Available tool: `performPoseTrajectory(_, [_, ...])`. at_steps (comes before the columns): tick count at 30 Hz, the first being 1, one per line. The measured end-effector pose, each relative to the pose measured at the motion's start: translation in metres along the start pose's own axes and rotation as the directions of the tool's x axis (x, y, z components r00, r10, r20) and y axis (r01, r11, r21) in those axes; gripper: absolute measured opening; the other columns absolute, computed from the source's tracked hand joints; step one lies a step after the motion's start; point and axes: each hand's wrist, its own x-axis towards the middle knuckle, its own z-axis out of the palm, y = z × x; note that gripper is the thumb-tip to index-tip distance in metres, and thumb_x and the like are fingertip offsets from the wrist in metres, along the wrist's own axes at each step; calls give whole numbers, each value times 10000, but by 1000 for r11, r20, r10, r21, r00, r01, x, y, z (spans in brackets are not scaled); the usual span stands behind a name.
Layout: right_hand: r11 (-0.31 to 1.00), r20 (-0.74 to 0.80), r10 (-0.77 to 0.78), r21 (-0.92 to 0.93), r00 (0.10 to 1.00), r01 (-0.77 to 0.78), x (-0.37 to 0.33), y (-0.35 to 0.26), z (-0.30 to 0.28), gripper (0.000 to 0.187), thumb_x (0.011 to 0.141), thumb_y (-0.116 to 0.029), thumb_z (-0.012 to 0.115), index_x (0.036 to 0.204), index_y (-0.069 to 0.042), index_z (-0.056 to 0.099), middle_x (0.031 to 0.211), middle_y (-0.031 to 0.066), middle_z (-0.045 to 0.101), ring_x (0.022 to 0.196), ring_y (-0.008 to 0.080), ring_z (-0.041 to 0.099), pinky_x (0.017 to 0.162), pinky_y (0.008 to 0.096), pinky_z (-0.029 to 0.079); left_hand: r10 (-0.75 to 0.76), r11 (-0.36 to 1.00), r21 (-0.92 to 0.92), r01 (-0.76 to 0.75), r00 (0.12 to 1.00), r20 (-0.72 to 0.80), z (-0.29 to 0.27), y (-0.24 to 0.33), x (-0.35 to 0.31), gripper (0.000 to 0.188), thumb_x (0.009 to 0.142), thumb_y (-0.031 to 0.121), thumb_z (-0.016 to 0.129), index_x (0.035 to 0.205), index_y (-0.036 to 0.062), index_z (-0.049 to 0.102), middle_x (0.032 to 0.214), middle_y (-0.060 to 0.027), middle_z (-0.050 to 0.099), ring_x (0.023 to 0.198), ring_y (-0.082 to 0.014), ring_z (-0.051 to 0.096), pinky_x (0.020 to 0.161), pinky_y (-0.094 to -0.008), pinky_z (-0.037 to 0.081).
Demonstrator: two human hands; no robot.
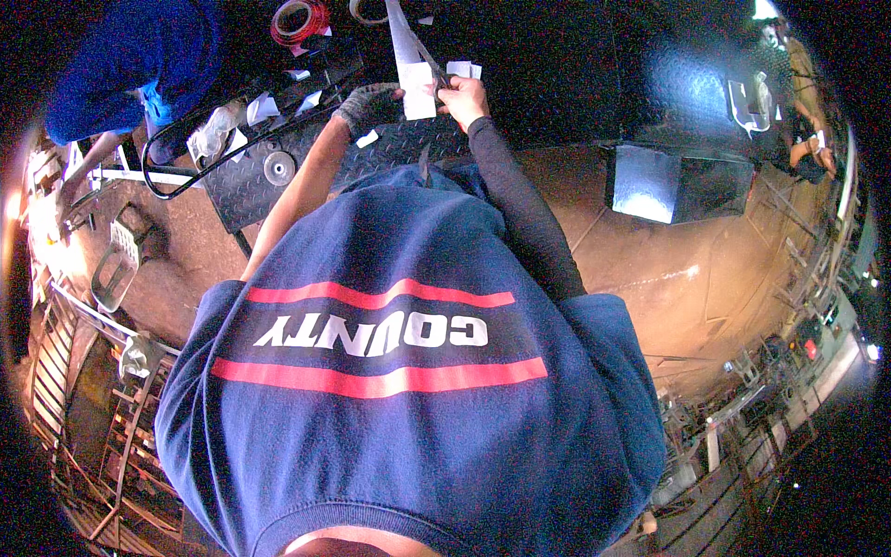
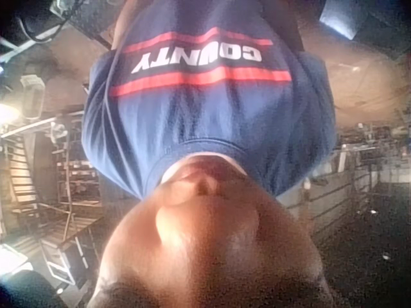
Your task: The person cuts a white adhesive tape strip into small rectangular pieces using scissors. They repeatedly fold, align, and trim the tape on a metal workbench, accumulating cut pieces on the surface.
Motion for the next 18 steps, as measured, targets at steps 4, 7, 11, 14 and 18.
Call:
performPoseTrajectory(4, [994, -24, 14, -108, 1000, -17, -3, -7, 1, 163, 754, -91, 684, 896, -15, 662, 830, 48, 654, 706, 133, 634, 569, 270, 535, 29, 996, 83, -31, 999, 24, -3, -3, 3, 293, 759, 198, 698, 980, 17, 630, 890, -66, 643, 781, -172, 611, 702, -315, 520])
performPoseTrajectory(7, [994, -27, 19, -109, 999, -22, -3, -7, 1, 166, 758, -82, 685, 906, -11, 659, 835, 55, 651, 718, 140, 639, 579, 272, 541, 65, 986, 155, -70, 997, 36, -4, -5, 6, 303, 788, 264, 679, 989, 46, 620, 860, -41, 633, 758, -146, 599, 683, -306, 515])
performPoseTrajectory(11, [999, -13, 15, -49, 1000, -16, 2, 2, -2, 161, 760, -78, 682, 905, -12, 657, 839, 58, 652, 718, 146, 642, 579, 272, 540, 14, 998, 56, -15, 1000, 11, 2, -1, 1, 321, 785, 257, 679, 1011, 38, 617, 888, -53, 636, 779, -162, 608, 701, -313, 520])
performPoseTrajectory(14, [998, -12, 21, -57, 1000, -22, -2, -6, 2, 151, 768, -66, 669, 907, -9, 653, 845, 65, 652, 721, 154, 645, 588, 279, 547, 13, 998, 68, -13, 1000, -1, -1, -3, 3, 329, 784, 259, 679, 1018, 36, 615, 894, -53, 636, 779, -169, 610, 703, -312, 521])
performPoseTrajectory(18, [1000, -37, 3, -6, 999, -4, 2, 2, 0, 141, 724, -101, 706, 838, -24, 673, 774, 23, 653, 641, 113, 614, 522, 263, 518, 40, 994, 100, -40, 999, 7, -2, -5, 5, 343, 786, 276, 675, 1025, 37, 614, 893, -50, 637, 779, -167, 610, 698, -308, 520])
